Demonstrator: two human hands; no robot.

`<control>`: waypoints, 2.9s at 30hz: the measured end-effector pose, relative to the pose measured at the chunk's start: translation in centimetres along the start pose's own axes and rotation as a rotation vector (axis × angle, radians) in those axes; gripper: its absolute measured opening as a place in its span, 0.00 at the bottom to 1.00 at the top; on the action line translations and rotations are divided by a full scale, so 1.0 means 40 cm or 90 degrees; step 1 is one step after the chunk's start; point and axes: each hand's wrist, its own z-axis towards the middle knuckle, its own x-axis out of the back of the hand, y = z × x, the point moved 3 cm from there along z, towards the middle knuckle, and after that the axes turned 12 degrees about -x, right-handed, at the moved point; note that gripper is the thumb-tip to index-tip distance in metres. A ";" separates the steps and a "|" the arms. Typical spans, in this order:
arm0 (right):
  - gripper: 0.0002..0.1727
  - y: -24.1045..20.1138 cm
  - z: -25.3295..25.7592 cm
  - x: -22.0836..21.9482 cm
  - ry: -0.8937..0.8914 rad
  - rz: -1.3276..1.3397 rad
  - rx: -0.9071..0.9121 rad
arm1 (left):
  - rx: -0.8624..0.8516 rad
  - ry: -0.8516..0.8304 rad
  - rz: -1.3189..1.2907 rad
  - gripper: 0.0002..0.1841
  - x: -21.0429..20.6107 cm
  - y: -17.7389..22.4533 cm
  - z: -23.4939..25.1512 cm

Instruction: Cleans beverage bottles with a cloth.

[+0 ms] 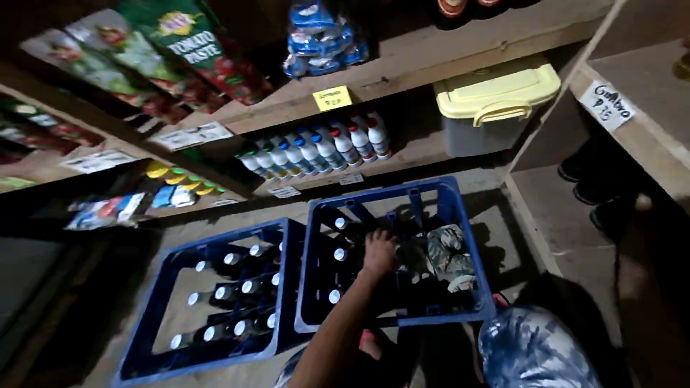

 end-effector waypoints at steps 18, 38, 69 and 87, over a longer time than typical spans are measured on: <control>0.12 -0.596 -0.435 -0.451 -0.761 -0.081 0.079 | -0.299 0.447 -0.440 0.10 0.515 0.055 -0.178; 0.22 -0.640 -0.490 -0.331 -0.620 0.438 -0.131 | 0.276 0.146 -0.029 0.28 0.119 -0.217 -0.222; 0.22 -0.544 -0.611 -0.364 -0.610 0.070 0.090 | -0.759 0.881 -0.246 0.19 0.443 0.482 -0.520; 0.29 -0.600 -0.676 -0.314 -0.476 0.422 -0.348 | -0.147 0.884 -0.496 0.52 0.299 0.322 -0.362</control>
